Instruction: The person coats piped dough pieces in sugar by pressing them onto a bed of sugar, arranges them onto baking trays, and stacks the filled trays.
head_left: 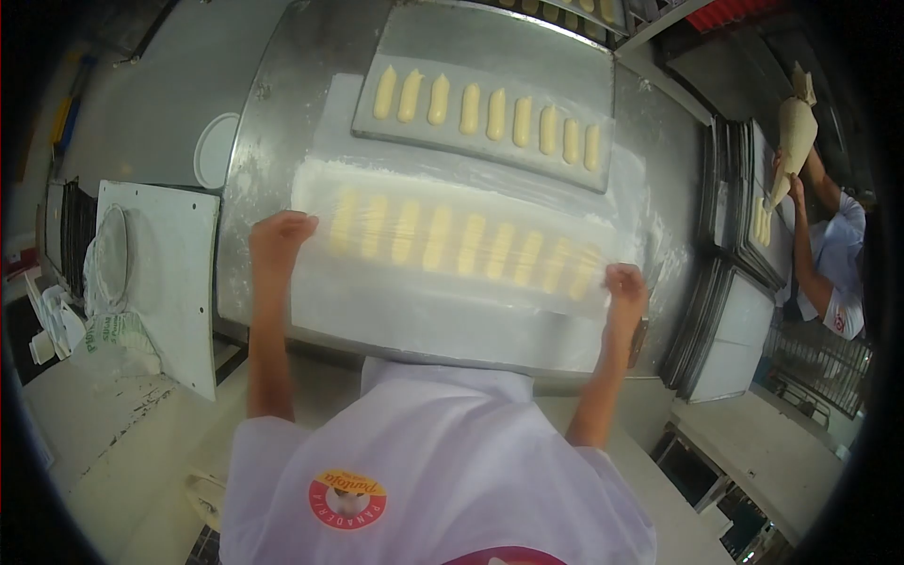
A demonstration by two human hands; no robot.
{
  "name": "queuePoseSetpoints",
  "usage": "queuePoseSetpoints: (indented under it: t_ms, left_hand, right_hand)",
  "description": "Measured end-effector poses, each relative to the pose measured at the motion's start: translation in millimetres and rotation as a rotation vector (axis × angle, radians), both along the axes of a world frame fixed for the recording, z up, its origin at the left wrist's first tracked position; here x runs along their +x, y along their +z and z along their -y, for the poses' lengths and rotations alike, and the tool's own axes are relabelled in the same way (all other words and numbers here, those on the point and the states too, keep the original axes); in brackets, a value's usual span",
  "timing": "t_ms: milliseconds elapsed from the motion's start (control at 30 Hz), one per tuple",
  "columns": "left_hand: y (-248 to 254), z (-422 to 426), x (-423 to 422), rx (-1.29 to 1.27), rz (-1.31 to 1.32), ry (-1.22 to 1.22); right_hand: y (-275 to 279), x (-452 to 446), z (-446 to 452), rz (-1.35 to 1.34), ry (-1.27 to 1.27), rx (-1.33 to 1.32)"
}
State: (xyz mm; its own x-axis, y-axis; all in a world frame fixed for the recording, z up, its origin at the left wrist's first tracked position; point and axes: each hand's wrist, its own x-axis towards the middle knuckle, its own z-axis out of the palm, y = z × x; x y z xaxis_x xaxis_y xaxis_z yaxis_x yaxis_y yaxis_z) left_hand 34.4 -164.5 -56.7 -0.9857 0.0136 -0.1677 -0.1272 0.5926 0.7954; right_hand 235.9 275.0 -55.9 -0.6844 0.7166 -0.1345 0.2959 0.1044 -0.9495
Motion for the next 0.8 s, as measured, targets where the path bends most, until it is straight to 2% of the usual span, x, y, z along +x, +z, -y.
queuePoseSetpoints:
  t_ms: [100, 200, 300, 333, 400, 467, 567, 800]
  left_hand:
    - [26.0, -6.9, -1.5, 0.035, 0.069, -0.001]
    - [-6.8, -0.5, -10.0, 0.025, 0.090, -0.058]
    - [-24.0, -11.0, -10.2, -0.122, 0.026, -0.034]
    - [-24.4, -14.2, -9.4, -0.120, 0.030, -0.030]
    - [-24.5, -16.6, -7.3, -0.166, -0.037, -0.024]
    - [-25.9, -15.6, -8.3, -0.186, -0.035, -0.013]
    - [-26.4, -16.6, -9.8, -0.194, -0.043, -0.016]
    - [-22.0, -16.7, -8.6, -0.218, 0.002, -0.025]
  right_hand:
    - [12.5, 4.5, -2.6, -0.002, -0.062, -0.081]
    - [-10.3, -0.7, -1.6, 0.085, -0.042, -0.079]
    - [-41.8, -0.7, -2.2, 0.183, -0.033, 0.043]
    - [-44.4, -0.5, 0.2, 0.239, -0.060, 0.124]
    - [-45.7, 3.3, 2.8, 0.229, -0.075, 0.099]
    - [-51.7, 5.4, 0.6, 0.234, -0.069, 0.219]
    - [-49.6, 3.6, -1.3, 0.242, -0.098, 0.237]
    - [-59.8, 4.3, -4.1, 0.186, -0.122, 0.091]
